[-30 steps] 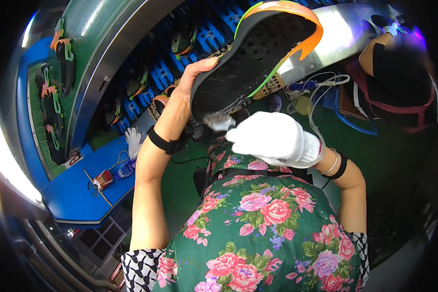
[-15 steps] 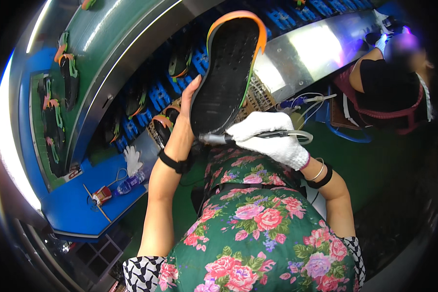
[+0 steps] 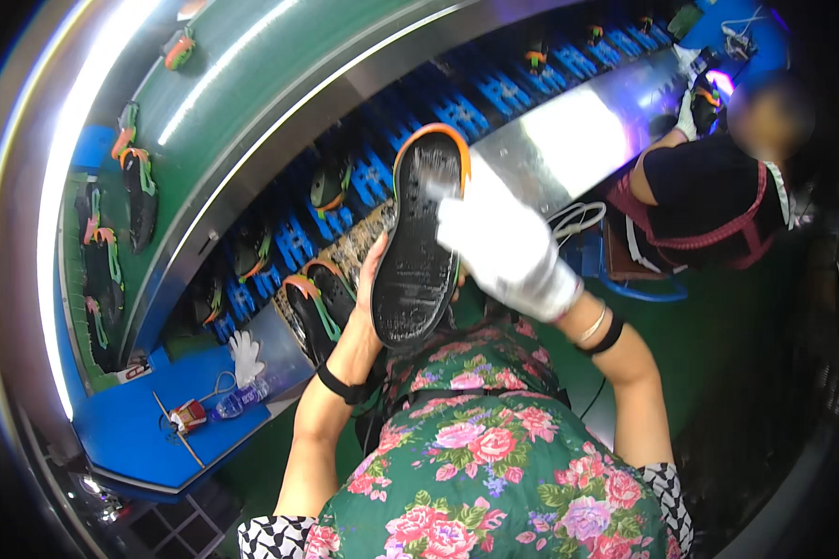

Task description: Apply adhesive to shoe soles using a brush on a factory production line.

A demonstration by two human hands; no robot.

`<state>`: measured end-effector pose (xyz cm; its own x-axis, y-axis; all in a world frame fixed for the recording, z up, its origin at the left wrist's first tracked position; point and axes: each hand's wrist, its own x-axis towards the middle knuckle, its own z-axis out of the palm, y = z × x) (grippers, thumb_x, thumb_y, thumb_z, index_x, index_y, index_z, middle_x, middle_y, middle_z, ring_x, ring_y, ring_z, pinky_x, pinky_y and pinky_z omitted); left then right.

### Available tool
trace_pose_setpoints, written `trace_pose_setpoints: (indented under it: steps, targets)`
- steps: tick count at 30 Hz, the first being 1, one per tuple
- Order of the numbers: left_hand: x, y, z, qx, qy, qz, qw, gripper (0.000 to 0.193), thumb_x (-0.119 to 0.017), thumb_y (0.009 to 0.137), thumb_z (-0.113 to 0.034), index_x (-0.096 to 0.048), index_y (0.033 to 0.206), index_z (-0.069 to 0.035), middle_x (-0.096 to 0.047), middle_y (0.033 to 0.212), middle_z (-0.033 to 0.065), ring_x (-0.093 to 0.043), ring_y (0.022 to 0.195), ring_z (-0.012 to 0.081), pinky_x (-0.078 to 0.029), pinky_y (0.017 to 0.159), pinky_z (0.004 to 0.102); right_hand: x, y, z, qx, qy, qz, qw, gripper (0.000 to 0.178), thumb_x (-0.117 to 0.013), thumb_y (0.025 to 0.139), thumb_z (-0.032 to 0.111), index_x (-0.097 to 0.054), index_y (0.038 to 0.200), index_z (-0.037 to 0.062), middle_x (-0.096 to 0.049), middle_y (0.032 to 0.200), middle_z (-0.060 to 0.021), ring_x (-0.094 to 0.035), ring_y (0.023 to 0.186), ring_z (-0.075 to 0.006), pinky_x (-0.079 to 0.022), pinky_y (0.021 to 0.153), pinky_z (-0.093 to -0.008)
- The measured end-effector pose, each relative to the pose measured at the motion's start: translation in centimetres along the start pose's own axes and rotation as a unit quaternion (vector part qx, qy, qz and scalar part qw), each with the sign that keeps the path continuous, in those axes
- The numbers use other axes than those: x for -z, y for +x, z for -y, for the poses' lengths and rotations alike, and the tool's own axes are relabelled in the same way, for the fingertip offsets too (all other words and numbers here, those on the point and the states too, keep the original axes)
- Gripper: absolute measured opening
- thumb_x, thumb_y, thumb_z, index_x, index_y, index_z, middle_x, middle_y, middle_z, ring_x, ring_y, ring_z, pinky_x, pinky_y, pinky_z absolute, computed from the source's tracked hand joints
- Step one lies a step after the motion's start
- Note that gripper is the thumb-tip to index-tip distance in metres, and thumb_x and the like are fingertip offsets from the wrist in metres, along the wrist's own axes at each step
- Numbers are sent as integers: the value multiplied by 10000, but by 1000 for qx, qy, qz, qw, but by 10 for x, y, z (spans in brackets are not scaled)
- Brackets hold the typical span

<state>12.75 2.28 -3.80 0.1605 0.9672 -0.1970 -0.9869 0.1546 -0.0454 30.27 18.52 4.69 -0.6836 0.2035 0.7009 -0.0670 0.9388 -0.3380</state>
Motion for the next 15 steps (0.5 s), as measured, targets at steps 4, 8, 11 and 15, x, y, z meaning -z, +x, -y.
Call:
trace_pose_setpoints:
  steps: [4,8,11,15]
  targets:
    - [-13,-11,0,-90,32,-88,991,722,-443,1030,-569,-440,1521,-40,-595,1414,222,-641,1206,420,-512,1050,593,1,-19,60,-47,265,79,960,236,-754,843,50,-765,1076,86,-759,1047,-88,-722,904,-280,-590,793,-376]
    - [-40,-32,0,-89,101,65,989,1098,-545,843,-817,-320,1588,-42,-436,1522,313,-586,1261,467,-505,1057,596,37,-10,58,-276,502,-16,819,108,-800,801,-32,-787,905,-4,-779,1000,-155,-745,923,-237,-594,860,-376]
    - [-76,-46,-16,-147,210,125,959,1265,-830,731,-664,-183,1616,-33,-464,1438,385,-542,1297,479,-526,990,651,47,-24,52,-382,489,-140,772,132,-732,716,-103,-747,835,-49,-758,953,-202,-725,789,-235,-589,745,-326]
    - [-104,-51,-81,-119,218,270,930,1383,-881,657,-653,-106,1611,-19,-292,1547,367,-635,1124,495,-605,894,624,42,-43,58,-497,512,-154,683,214,-704,764,-76,-760,970,-70,-766,987,-177,-711,763,-167,-575,697,-270]
